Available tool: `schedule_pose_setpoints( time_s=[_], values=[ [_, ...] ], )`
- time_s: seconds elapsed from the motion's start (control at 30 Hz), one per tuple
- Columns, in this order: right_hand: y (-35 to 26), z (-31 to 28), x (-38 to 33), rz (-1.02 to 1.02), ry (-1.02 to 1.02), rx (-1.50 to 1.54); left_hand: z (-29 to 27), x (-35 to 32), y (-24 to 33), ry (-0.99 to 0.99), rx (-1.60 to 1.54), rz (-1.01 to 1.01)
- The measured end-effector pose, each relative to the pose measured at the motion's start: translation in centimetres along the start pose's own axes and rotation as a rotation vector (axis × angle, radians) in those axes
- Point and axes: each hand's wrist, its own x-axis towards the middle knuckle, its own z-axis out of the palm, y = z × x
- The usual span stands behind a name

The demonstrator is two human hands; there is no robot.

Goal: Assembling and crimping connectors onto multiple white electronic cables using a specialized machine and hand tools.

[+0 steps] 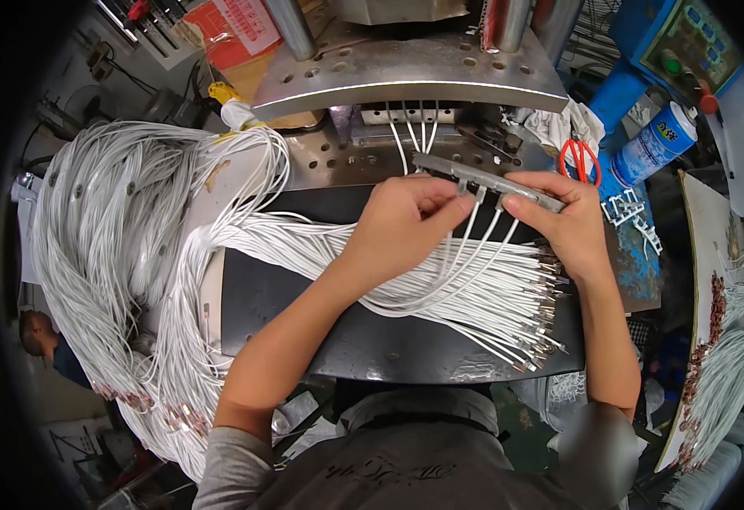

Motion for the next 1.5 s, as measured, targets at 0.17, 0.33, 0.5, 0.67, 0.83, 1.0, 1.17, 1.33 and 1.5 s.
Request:
schedule_pose_setpoints(
  time_s=[0.17,0.33,0.5,0.67,0.83,1.0,1.17,1.33,1.5],
  values=[
    [0.5,-2.4,0.7,0.076,-0.161,-0.201,-1.6,0.1,0.9,0.096,0.411,0.189],
    [-0.3,-0.3,4.1,-0.060,-0.374,-0.551,-2.7,3.9,-2.6,0.612,0.060,0.139],
    [4.4,1.4,13.0,-0.681,0.111,-0.840,-3.8,5.8,-0.5,0.246,-0.325,-0.323],
    [8.1,0.5,19.6,-0.574,0.012,-0.867,-5.0,6.2,-2.2,0.108,-0.228,-0.366],
    [9.0,-0.7,21.6,-0.729,-0.019,-1.013,-4.7,5.8,-1.6,0.107,-0.155,-0.336],
    [9.7,-0.1,22.3,-0.880,0.052,-1.012,-4.8,5.7,-2.2,0.090,-0.160,-0.320],
    [10.9,0.3,22.7,-1.026,0.172,-1.128,-4.3,5.4,-1.9,0.084,-0.182,-0.292],
    [8.1,1.1,21.9,-0.816,0.122,-1.167,-5.0,3.3,-1.0,0.110,0.085,-0.067],
    [9.6,-1.5,21.8,-0.779,0.155,-1.328,-7.8,-4.3,4.5,-0.170,0.152,0.108]
  ],
)
